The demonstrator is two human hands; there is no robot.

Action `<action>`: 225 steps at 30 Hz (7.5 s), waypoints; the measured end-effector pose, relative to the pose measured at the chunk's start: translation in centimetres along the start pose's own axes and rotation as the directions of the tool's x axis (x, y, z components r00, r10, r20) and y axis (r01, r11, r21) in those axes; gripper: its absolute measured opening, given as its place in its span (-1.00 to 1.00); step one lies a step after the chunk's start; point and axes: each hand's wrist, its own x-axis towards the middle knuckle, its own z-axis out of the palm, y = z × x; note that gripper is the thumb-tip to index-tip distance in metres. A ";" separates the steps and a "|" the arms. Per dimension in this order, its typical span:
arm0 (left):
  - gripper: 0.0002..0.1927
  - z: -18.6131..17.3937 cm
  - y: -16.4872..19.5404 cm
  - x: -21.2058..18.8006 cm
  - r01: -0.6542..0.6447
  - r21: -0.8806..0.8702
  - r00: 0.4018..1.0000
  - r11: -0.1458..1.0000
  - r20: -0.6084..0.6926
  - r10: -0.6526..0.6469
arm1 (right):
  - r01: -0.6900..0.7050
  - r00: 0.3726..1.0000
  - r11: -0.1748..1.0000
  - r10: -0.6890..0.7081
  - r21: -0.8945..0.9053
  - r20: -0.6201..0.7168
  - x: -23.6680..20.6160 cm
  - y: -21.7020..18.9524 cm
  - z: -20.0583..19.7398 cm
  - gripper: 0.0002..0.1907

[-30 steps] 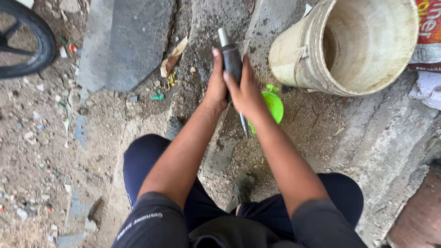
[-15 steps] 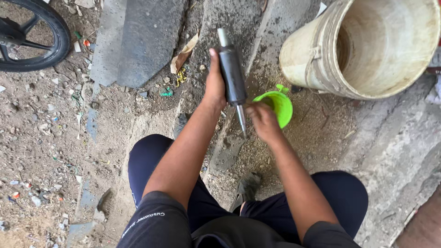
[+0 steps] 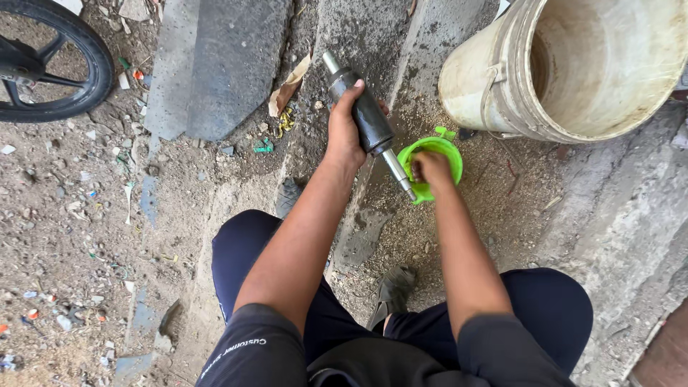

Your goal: The person carries a pump rotor assembly from the workbench, sits on the ground outside, and cleans its shaft, repeatedly dipping a hand into a green cup and rubbing the shaft and housing. The person then walks back inside and places the rotor on the workbench.

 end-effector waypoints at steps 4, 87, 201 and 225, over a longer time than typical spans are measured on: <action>-0.49 -0.3 -0.9 0.0 -0.039 0.050 0.995 0.998 -0.092 0.044 | 0.174 0.981 0.938 -0.193 0.300 0.034 -3.6 0.1 -2.3 -0.89; -0.23 0.4 -2.9 -0.9 0.005 -0.064 0.950 0.998 -0.310 -0.025 | 0.596 0.802 0.708 -0.499 0.378 -0.330 -4.1 0.0 7.5 -0.68; -0.41 3.3 -2.3 -0.3 -0.145 0.047 0.961 0.988 -0.232 0.152 | 0.633 0.199 -0.074 -0.946 -0.771 0.255 -5.5 3.2 0.8 -0.68; -0.46 2.5 -1.5 -1.5 -0.297 -0.011 0.919 0.955 -0.273 0.283 | 0.549 0.643 0.338 -0.755 -0.765 0.128 -1.1 -2.8 3.3 -0.86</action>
